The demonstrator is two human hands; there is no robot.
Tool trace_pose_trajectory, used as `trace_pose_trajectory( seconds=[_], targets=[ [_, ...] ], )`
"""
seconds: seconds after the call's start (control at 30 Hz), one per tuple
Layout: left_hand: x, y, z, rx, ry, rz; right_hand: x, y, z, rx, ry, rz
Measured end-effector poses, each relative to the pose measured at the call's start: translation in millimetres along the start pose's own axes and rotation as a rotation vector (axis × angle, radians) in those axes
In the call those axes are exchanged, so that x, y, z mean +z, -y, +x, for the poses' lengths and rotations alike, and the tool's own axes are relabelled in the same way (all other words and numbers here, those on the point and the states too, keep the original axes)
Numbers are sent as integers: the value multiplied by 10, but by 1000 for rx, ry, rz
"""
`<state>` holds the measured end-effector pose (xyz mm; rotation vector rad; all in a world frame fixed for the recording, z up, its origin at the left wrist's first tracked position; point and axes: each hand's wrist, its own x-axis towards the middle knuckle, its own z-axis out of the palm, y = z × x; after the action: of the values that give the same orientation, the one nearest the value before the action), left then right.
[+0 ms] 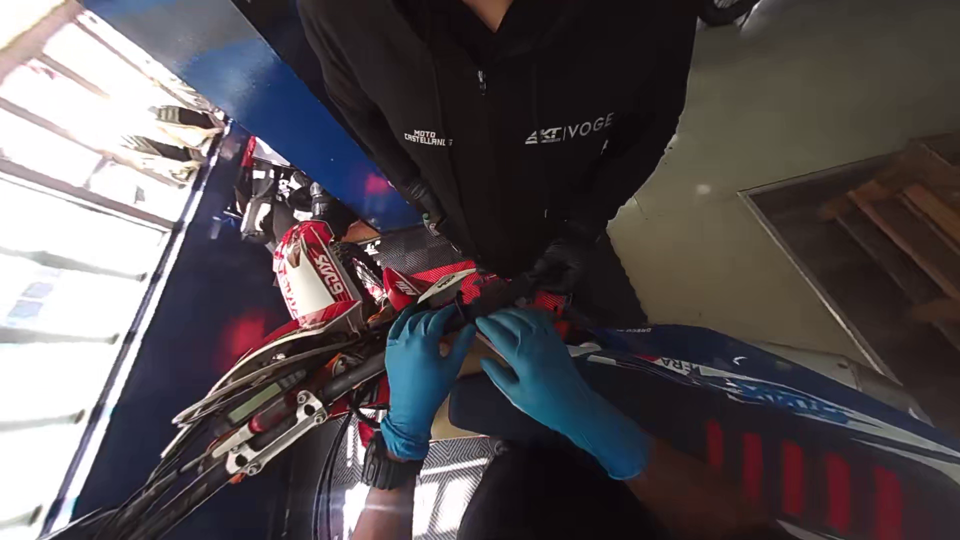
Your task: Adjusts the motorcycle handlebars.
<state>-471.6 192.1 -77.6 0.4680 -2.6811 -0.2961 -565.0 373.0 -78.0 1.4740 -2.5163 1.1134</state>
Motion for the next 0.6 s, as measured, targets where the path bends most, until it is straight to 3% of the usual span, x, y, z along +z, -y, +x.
trace_pose_trajectory(
  seconds=[0.1, 0.17, 0.33, 0.43, 0.6],
  targets=[
    [-17, -21, 18, -34, 23, 12, 180, -292, -417, 196, 9, 295],
    [-26, -39, 21, -53, 37, 24, 293, -433, -527, 311, 8, 345],
    [-36, -49, 34, -61, 61, 46, 70, -214, -274, 36, -115, 99],
    [-42, -51, 48, -61, 76, 46, -80, -103, 179, -85, 41, -31],
    [-42, -70, 75, -89, 95, 50, 41, -197, 846, -94, 424, -278]
  ],
)
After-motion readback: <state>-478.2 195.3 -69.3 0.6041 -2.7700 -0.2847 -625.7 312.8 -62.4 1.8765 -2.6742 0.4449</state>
